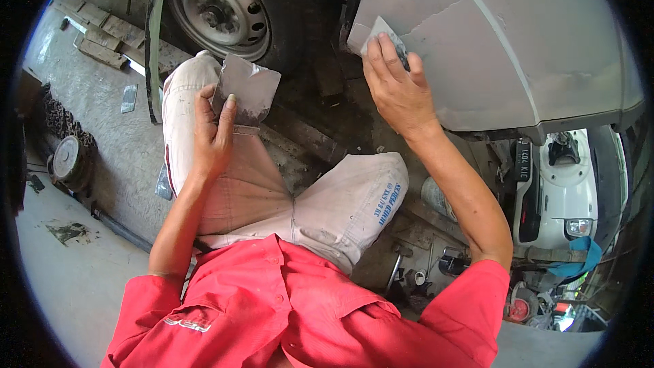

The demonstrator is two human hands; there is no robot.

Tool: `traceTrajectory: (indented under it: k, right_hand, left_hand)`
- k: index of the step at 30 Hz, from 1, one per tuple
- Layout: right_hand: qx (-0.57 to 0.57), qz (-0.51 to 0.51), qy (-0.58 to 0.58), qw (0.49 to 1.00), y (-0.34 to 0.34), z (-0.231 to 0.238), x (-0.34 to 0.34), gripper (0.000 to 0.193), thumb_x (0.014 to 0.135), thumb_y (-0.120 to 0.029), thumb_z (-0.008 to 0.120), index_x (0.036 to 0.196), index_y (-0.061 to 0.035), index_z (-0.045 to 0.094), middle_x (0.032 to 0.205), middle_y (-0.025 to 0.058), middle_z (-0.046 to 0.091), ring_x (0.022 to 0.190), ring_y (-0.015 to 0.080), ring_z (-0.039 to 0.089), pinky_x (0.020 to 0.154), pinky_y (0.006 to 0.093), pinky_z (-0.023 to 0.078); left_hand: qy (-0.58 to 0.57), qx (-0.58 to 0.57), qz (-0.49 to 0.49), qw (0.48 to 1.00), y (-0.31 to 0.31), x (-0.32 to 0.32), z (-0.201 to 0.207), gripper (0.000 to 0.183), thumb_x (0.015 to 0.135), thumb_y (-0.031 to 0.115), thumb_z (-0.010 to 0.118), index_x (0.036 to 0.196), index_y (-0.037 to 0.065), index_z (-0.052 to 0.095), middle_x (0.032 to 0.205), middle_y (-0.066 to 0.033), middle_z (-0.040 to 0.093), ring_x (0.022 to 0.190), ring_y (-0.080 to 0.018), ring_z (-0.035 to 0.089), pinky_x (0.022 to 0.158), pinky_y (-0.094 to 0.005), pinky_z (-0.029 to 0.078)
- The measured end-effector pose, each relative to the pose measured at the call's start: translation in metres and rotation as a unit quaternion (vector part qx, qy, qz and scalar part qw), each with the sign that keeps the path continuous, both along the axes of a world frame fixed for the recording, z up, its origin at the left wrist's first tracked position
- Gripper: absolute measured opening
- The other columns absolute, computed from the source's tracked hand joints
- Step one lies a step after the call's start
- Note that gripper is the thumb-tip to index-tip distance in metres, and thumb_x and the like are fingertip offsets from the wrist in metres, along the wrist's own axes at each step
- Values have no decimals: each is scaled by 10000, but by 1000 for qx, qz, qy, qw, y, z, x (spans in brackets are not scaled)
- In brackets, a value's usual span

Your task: Apply filler and sand the lower panel of a vehicle for body repair.

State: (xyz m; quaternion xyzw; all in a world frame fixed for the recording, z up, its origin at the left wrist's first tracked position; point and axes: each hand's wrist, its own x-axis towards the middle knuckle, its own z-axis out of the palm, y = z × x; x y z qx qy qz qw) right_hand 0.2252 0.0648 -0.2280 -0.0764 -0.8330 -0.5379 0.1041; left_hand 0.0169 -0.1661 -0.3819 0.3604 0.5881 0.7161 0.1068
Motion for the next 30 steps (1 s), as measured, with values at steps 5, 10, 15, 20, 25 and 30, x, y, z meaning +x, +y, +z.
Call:
traceTrajectory:
  k: [5,10,15,20,25,30]
  right_hand:
    - [-11,42,-15,999,11,13,-14,307,942,-236,576,1206,-187,725,1425,-37,589,1432,133,450,1138,429,252]
    - [-17,61,-29,998,19,19,-17,320,949,-261,586,1235,-194,713,1462,-44,572,1462,130,428,1163,428,249]
    - [2,59,-31,998,23,20,-20,324,946,-256,590,1245,-198,703,1463,-46,568,1463,120,425,1162,423,265]
    - [5,58,-38,998,17,26,-16,313,941,-249,596,1228,-194,709,1439,-48,579,1448,121,443,1147,411,280]
    - [-29,16,-25,999,-2,32,-6,300,922,-239,611,1194,-194,730,1417,-46,605,1417,127,475,1128,419,271]
    - [-40,72,-20,996,10,44,-25,319,926,-235,606,1217,-198,730,1430,-45,603,1427,130,468,1152,425,250]
  left_hand:
    - [9,11,14,1000,1,1,3,302,1077,119,598,1328,4,475,1034,-109,639,914,-144,600,813,-296,505]
    - [-30,-28,-32,999,-2,1,6,328,1083,87,583,1372,4,452,1176,-44,517,1069,-100,470,951,-231,410]
    - [21,-3,8,1000,3,2,4,289,1074,121,604,1309,5,481,954,-91,639,854,-135,593,763,-303,502]
    - [12,-7,5,1000,1,1,5,294,1073,121,605,1311,3,481,947,-96,632,835,-142,587,754,-303,498]
    - [9,-29,4,1000,-3,2,9,314,1066,132,618,1314,1,477,899,-95,604,772,-149,553,707,-311,480]
    - [23,-10,17,1000,2,1,4,320,1062,134,625,1315,4,478,851,-91,595,732,-150,538,678,-318,470]
